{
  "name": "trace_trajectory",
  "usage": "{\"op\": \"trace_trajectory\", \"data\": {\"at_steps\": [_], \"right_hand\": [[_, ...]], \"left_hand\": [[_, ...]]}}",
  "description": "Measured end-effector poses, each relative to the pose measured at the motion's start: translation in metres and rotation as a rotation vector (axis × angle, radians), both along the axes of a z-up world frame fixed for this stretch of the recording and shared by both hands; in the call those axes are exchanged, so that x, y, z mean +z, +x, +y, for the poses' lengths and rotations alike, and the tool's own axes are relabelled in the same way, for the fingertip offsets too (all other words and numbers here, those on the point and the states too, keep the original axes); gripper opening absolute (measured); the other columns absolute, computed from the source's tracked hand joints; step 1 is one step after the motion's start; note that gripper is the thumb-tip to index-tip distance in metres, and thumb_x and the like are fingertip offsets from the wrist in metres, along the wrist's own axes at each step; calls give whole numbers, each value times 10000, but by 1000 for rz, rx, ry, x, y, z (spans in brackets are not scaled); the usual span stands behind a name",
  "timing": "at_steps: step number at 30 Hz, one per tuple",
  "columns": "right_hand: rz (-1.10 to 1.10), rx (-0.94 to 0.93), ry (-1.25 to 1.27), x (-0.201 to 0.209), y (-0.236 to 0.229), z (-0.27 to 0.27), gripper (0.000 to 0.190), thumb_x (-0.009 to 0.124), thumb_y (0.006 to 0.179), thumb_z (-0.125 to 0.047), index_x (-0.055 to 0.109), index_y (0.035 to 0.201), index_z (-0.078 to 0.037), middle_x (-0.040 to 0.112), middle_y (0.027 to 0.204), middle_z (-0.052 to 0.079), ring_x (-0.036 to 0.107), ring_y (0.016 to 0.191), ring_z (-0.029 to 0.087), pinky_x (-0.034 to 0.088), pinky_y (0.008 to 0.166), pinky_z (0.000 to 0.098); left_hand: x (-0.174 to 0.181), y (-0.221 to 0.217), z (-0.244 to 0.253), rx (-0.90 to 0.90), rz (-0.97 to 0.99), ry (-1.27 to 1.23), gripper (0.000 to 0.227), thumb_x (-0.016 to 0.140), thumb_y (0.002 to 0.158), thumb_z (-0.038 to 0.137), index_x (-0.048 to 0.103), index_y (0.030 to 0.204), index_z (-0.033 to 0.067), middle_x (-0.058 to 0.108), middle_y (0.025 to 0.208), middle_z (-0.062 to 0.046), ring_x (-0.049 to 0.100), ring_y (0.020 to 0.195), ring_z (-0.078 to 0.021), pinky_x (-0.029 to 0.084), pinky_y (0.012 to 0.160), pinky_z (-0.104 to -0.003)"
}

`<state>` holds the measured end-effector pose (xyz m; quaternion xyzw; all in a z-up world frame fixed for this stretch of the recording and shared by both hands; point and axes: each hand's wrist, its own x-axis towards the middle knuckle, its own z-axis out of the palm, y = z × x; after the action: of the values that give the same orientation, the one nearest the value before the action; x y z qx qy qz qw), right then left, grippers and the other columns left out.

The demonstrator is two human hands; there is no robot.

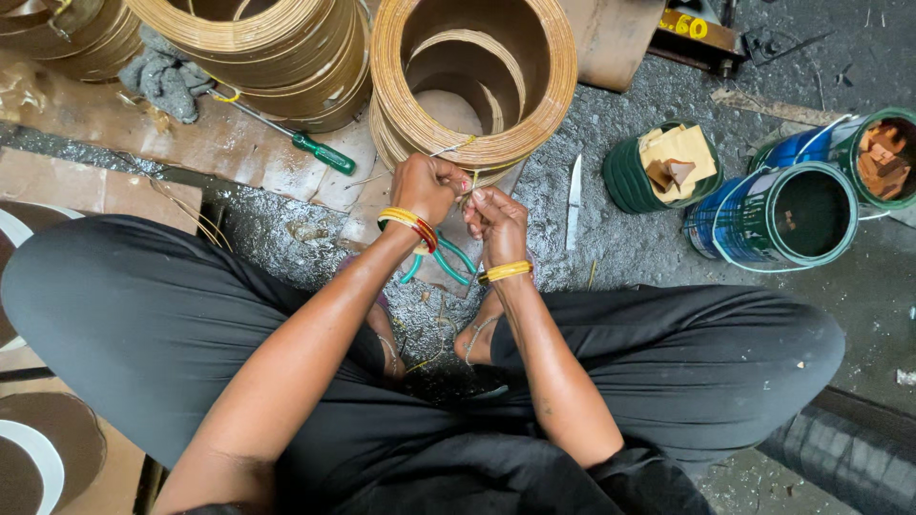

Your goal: The person sits on the floor and winds copper wire around a cylindrical former to create a coil. They use pliers to cut and secure the wire, then use a knife to trim excess wire and adjust the coil's position.

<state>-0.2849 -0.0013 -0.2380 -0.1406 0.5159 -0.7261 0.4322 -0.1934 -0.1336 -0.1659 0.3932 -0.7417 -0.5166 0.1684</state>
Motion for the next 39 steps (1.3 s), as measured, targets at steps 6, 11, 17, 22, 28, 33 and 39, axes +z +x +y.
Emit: {"op": "trace_trajectory", "data": {"at_steps": [6, 11, 17, 22, 28, 33, 39], "right_hand": [[561, 437, 274, -46, 18, 13, 307, 656, 945, -293, 632, 1113, -37, 683, 942, 125, 667, 804, 242, 553, 709, 345], [1481, 618, 813, -102, 45, 25, 778, 795, 677, -259, 518, 1367, -31, 551, 1181, 206, 558, 1110, 419, 493, 837, 546], [1568, 375, 852, -146, 38, 44, 496, 585, 819, -45, 585, 1315, -69, 528, 1154, 165, 572, 1128, 382, 504, 906, 493], [1788, 406, 799, -153, 59, 30, 261, 562, 906, -174, 695, 1106, -72, 637, 1146, 154, 594, 1128, 351, 508, 901, 506], [1280, 821, 970, -160, 104, -4, 363, 542, 989, -345, 692, 1205, -95, 694, 1232, 222, 663, 1165, 336, 521, 964, 492], [1348, 570, 971, -181, 126, -3, 429, 598, 926, -358, 684, 1212, -50, 664, 1229, 238, 634, 1126, 413, 479, 942, 536], [1388, 689, 856, -179, 105, 21, 443, 668, 865, -175, 585, 1290, -88, 627, 1291, 195, 578, 1179, 457, 437, 960, 559]], "left_hand": [[2, -3, 0, 29, -57, 13, 66, 785, 810, 129, 830, 848, 102, 765, 723, -106, 743, 636, -176, 575, 654, -322], [-2, -3, 2, 56, -66, -9, 54, 787, 800, 159, 831, 815, 132, 765, 738, -101, 746, 678, -211, 568, 675, -349], [-3, -6, 6, 56, -44, -33, 70, 760, 807, 159, 827, 789, 146, 767, 758, -95, 753, 705, -235, 573, 687, -359], [-1, -6, 3, 66, -36, 10, 88, 742, 812, 146, 824, 782, 145, 771, 771, -95, 758, 706, -233, 581, 691, -358], [2, -4, 2, 44, -7, -15, 51, 773, 791, 146, 823, 792, 132, 769, 774, -108, 758, 716, -235, 581, 708, -357], [0, -4, 5, 28, -49, 7, 49, 784, 784, 148, 831, 800, 145, 776, 790, -96, 762, 746, -226, 573, 719, -361], [9, -3, 0, 38, -121, 20, 73, 799, 773, 198, 842, 828, 177, 776, 804, -99, 749, 770, -260, 564, 742, -380]]}}
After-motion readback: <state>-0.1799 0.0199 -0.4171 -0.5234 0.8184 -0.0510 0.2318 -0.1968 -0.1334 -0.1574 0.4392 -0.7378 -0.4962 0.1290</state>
